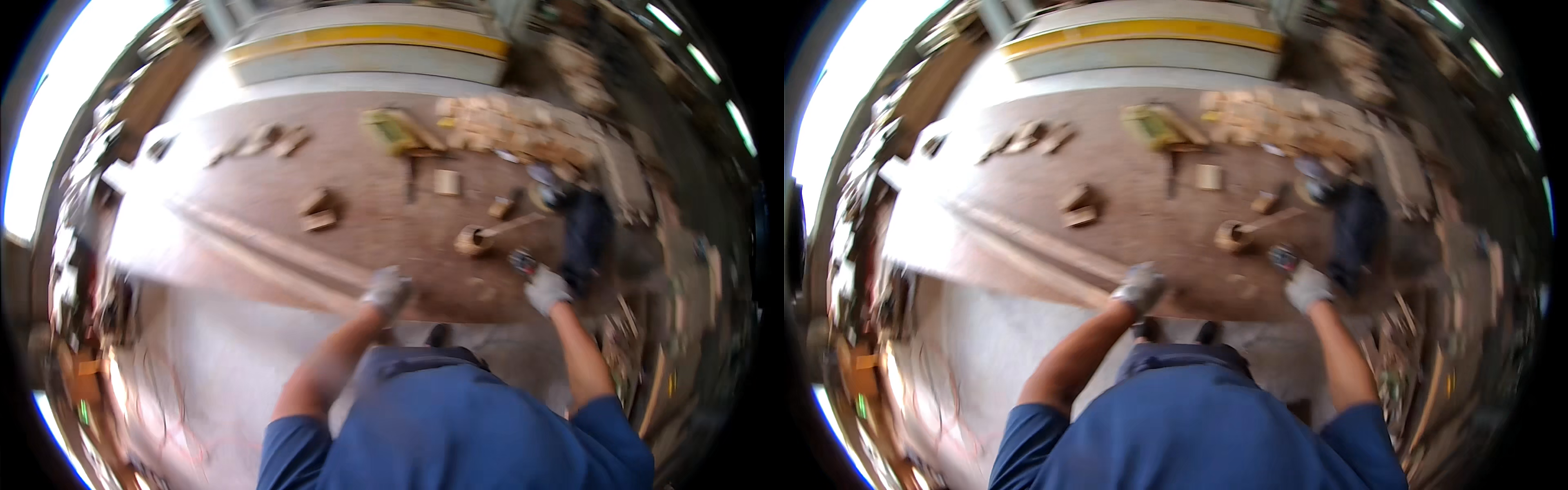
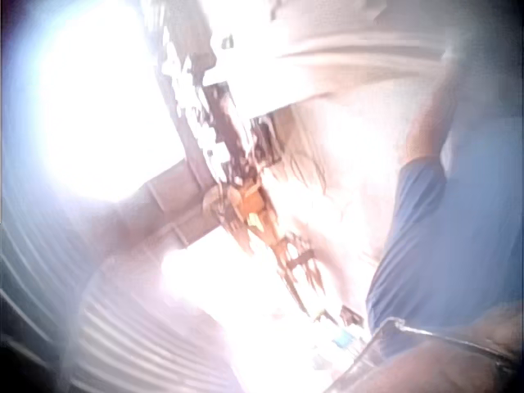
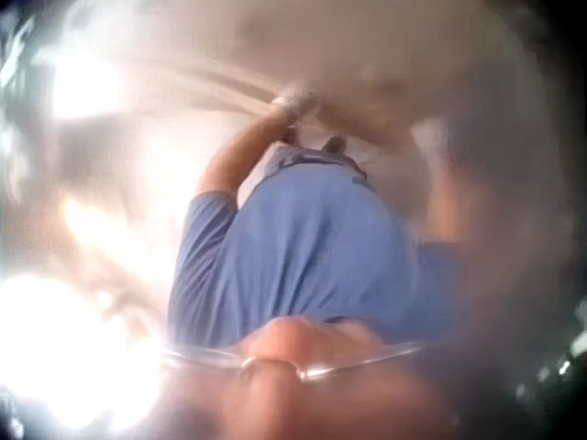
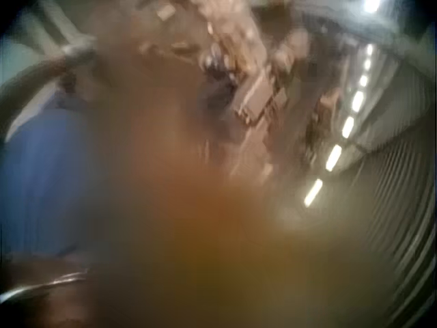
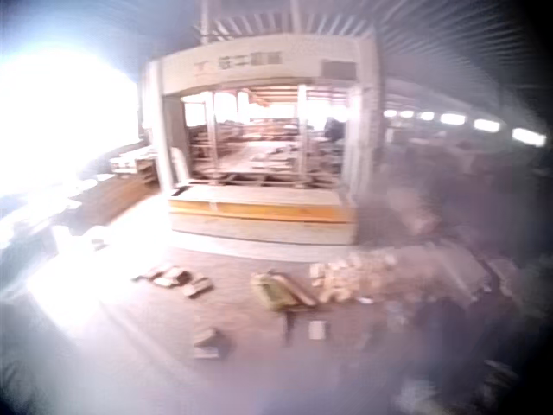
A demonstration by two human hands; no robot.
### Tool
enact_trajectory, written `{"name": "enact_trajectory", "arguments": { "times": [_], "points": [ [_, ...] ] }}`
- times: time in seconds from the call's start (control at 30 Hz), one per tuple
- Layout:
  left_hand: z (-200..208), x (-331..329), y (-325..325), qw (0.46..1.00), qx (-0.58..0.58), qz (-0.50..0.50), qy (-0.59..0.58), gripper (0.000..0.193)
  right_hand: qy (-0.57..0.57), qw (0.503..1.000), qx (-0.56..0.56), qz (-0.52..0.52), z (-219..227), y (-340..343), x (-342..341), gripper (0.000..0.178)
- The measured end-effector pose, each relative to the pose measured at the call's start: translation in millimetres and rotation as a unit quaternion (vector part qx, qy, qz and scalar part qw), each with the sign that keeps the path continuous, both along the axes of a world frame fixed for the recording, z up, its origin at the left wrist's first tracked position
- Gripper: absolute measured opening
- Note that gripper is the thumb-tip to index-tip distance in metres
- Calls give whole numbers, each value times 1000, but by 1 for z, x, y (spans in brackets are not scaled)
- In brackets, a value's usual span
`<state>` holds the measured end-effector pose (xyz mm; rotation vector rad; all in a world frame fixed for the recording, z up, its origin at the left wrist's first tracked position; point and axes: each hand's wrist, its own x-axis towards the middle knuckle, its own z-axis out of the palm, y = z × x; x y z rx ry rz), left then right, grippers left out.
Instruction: The person assembles wooden frames by applying glue to small blocks and attaching them to long planks using a nail gun. They repeatedly pick up blocks, apply glue, position them on the planks, and secure them with nails, then move the assembled planks to a drying rack.
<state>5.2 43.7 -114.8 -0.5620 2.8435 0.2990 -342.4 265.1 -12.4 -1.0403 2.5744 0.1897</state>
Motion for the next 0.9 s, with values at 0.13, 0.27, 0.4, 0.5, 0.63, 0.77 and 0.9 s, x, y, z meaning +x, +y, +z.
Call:
{"name": "enact_trajectory", "arguments": {
  "times": [0.13, 0.27, 0.4, 0.5, 0.63, 0.77, 0.9],
  "points": [
    [-2, -3, 1, 998, -42, 45, 13, 17, -60, 998, 7, 9, -23, -3, -11, 57],
    [30, -16, 4, 997, -37, 17, -71, 23, -69, 996, 49, 33, -63, 1, -7, 82],
    [6, -6, -6, 996, -87, 5, -23, 18, -57, 998, 10, 2, -74, -6, -21, 86],
    [45, -20, 0, 997, -33, 56, -38, 27, 1, 1000, -2, -26, -91, -5, -44, 76],
    [66, 12, 25, 976, -44, 133, 166, 39, 97, 978, -142, 119, -42, -25, -12, 58],
    [94, 61, 86, 921, 0, 280, 272, 49, -161, 929, -262, 207, -66, -50, 49, 49],
    [57, 140, 145, 826, 73, 498, 255, 36, -251, 921, -190, 229, -59, -83, 153, 61]
  ]
}}
